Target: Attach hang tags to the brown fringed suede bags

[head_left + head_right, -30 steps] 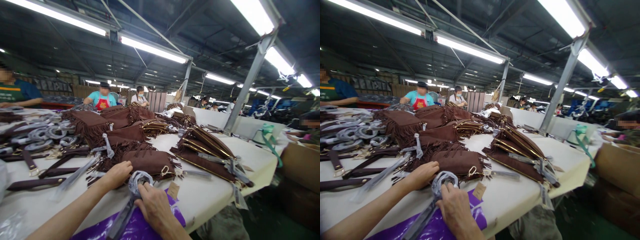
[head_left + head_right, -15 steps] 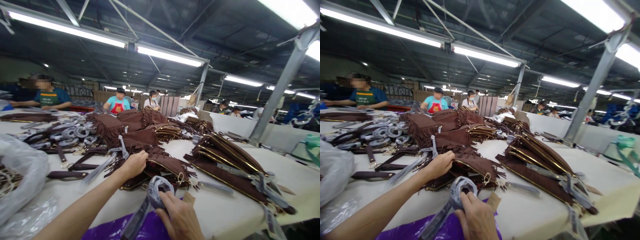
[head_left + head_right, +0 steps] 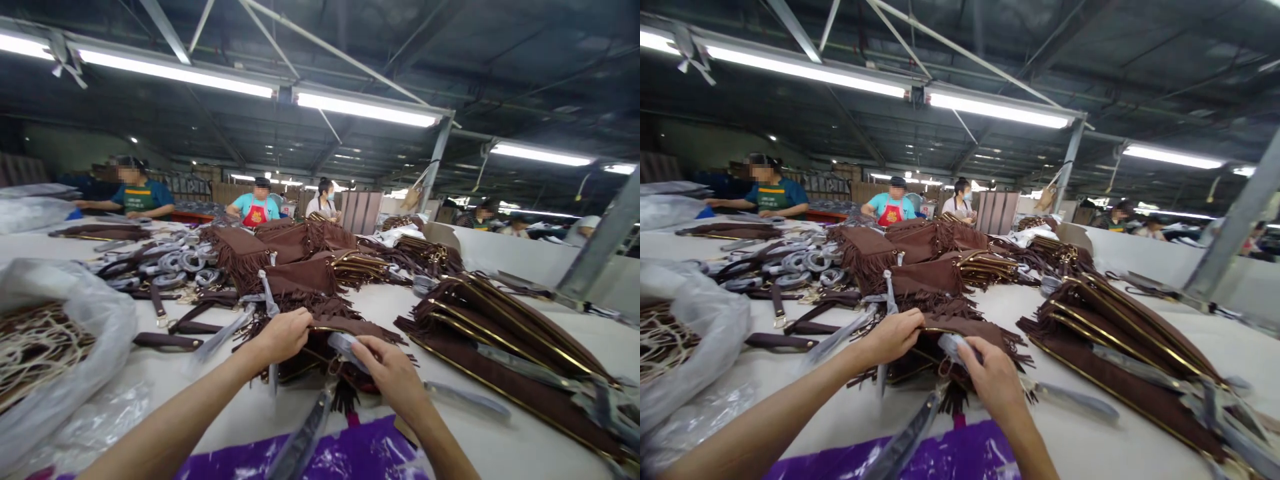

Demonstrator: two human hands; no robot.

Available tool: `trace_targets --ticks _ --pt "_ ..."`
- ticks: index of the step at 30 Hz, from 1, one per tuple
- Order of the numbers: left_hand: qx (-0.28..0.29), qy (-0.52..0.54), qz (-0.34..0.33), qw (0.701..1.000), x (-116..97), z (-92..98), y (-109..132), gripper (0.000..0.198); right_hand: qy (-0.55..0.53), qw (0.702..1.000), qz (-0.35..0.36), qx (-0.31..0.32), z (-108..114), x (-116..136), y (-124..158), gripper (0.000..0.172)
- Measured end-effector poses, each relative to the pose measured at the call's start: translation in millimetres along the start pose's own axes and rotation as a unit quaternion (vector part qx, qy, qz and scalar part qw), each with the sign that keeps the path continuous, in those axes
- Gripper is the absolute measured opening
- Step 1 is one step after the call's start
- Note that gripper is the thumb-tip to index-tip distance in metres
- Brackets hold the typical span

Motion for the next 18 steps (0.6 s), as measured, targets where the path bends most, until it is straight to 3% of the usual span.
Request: trace_targets --ticks 2,4,8,9,12,14,18 --pt "0.000 0.013 0.000 1.000 1.4 -0.2 -0.8 0.013 -0.102 0.993 -0.051 0.015 2.7 -13.9 1.3 0.042" --pt "-0.004 0.023 0.000 1.000 -0.8 1.4 -3.7 0.014 -0.130 0.989 -0.072 -0.004 1.2 -20.5 3.7 0.045" --pt "-0.027 0.044 -0.015 0.999 -10.4 8.3 -9.2 0.014 0.045 0.991 0.033 -0.118 -15.4 -10.0 12.5 0.031" --pt "-0.029 0.047 -0.023 0.998 -12.6 8.9 -9.4 0.013 0.099 0.987 0.064 -0.105 -25.3 -5.6 14.1 0.025" --pt "-0.015 0.045 -0.037 0.998 -15.2 4.5 -7.1 0.012 0.230 0.966 0.120 0.009 -52.6 4.1 15.6 0.014" --pt "-0.018 0.054 -0.025 0.998 -12.2 0.9 -3.7 0.012 0.277 0.949 0.141 0.057 -57.3 10.1 15.5 0.010" --pt "-0.066 0.100 0.010 0.993 -4.7 2.3 4.5 0.015 0.311 0.939 0.140 0.031 -46.7 15.8 12.8 0.006"
Point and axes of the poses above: each hand's wrist, its own y-axis away from the middle knuckle, its own z-axis out of the back of the hand, x = y × z, the point moved 5 cm from there along -y, towards the middle knuckle
